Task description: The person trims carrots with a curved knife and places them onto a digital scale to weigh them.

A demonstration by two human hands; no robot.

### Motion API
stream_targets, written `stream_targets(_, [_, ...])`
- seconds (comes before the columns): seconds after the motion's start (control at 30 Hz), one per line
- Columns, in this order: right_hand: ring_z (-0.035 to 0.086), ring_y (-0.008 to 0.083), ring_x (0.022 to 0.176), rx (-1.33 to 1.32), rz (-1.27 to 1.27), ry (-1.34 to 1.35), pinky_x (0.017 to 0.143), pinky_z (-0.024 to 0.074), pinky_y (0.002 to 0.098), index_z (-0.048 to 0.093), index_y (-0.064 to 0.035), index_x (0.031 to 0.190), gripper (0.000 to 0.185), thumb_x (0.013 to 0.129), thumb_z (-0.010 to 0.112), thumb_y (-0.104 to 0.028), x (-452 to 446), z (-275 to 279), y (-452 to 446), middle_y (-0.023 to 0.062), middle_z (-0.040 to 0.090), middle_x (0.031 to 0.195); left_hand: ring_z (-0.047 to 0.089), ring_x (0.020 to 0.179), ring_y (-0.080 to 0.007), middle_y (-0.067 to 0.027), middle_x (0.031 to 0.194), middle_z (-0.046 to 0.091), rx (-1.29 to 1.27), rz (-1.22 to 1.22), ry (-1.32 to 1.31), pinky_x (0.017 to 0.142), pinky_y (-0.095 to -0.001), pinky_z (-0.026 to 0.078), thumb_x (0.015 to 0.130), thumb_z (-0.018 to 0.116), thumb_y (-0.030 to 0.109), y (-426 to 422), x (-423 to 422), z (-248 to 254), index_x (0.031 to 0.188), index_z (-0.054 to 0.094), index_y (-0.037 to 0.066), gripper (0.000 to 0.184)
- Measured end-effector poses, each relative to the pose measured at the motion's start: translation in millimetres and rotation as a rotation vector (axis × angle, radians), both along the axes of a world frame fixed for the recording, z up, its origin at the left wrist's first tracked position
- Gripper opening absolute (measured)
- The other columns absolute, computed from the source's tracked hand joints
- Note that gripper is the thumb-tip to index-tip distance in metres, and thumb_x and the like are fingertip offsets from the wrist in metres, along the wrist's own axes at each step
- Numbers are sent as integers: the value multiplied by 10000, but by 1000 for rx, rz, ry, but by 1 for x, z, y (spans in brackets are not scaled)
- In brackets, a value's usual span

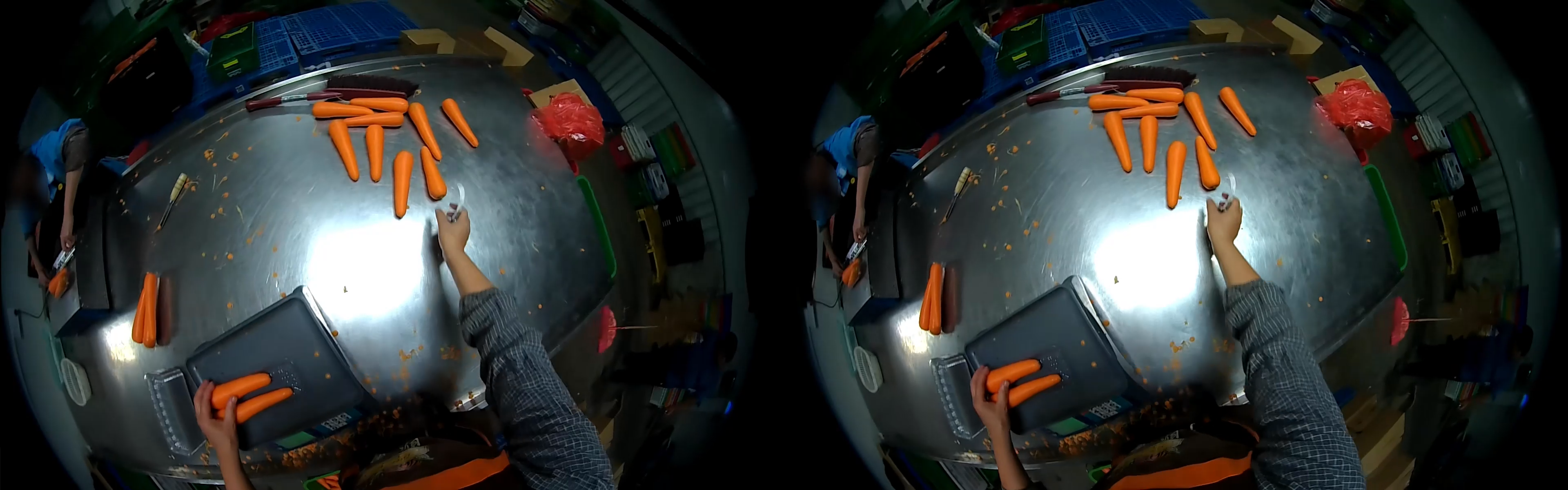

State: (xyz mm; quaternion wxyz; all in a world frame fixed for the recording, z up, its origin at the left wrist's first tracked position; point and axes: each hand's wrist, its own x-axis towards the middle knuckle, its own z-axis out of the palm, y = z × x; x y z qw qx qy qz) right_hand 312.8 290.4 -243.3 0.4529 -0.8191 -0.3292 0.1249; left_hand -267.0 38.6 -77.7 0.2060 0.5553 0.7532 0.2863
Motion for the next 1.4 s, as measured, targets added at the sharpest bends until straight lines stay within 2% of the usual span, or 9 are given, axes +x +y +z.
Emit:
stream_targets(0.1, [655, 331, 1016, -175, -33, -144, 858, 520, 447, 626, -4, 1223, 586, 827, 756, -415, 7, 12, 42, 186, 655, 1090, 531, 1277, -358, -193, 1376, 558, 70, -17, 230, 1080, -453, 415, 803, 797, 141, 8, 27, 22, 1254, 630, -21, 508])
stream_targets(0.2, [679, 323, 751, -227, 103, -186, 716, 528, 409, 705, 23, 990, 526, 824, 758, -473, 33, -13, 64, 155, 713, 829, 525, 1306, -320, -201, 1391, 548, 206, -60, 599, 1071, -437, 440, 846, 773, 108, 21, 43, 41, 1380, 532, -13, 598])
stream_targets(0.37, [496, 116, 473, -91, 128, 895, 461, 417, 288, 677, -107, 709, 343, 832, 805, -401, 22, 1, 0, -1, 570, 591, 599, 1055, -193, -104, 1135, 614, 283, -21, -313, 906, -290, 501, 895, 643, -21, 54, 151, 58, 1126, 648, -14, 231])
stream_targets(0.47, [523, 82, 515, -66, 350, 1205, 467, 418, 238, 659, -46, 1034, 373, 901, 753, -381, -13, 69, -94, -26, 549, 618, 606, 1135, -196, -113, 1183, 622, 90, -313, -622, 968, -302, 506, 907, 661, -6, 68, 209, 43, 1232, 642, -9, 326])
stream_targets(0.57, [565, 84, 590, -135, 600, 1365, 555, 482, 235, 586, 1, 1283, 442, 913, 726, -197, -38, 115, -181, 6, 631, 792, 543, 1291, -266, -238, 1428, 515, -175, -407, -993, 1063, -379, 466, 921, 723, 93, 72, 267, 36, 1510, 303, -76, 743])
stream_targets(0.73, [537, 49, 649, -388, 891, 1280, 591, 435, 196, 532, -27, 1419, 589, 909, 759, -213, -71, 174, -261, -6, 634, 889, 584, 1208, -201, -165, 1335, 592, -347, -425, -1359, 1046, -310, 461, 961, 662, 56, 47, 303, 45, 1484, 338, -57, 626])
stream_targets(0.9, [544, 83, 675, -398, 720, 692, 633, 473, 261, 581, -63, 1003, 350, 1028, 556, -411, -66, 135, -275, 19, 604, 812, 625, 932, -127, -70, 1043, 680, -34, -449, -742, 836, -285, 524, 863, 785, 92, 20, 285, 29, 1109, 653, 6, 292])
stream_targets(1.07, [493, 102, 572, -324, 954, 482, 528, 394, 296, 597, -55, 850, 420, 987, 618, -451, -105, 264, -289, 14, 550, 637, 600, 1032, -344, -149, 1056, 640, 283, -606, -386, 923, -384, 470, 843, 761, 87, 8, 272, 56, 1067, 643, 26, 261])
stream_targets(1.4, [490, 222, 485, -180, 1028, 134, 495, 390, 368, 583, -30, 808, 407, 946, 686, -398, -134, 272, -296, 99, 520, 559, 594, 1160, -360, -119, 1062, 648, 384, -650, -285, 1093, -506, 402, 716, 670, -80, -6, 268, 63, 1071, 654, 57, 381])
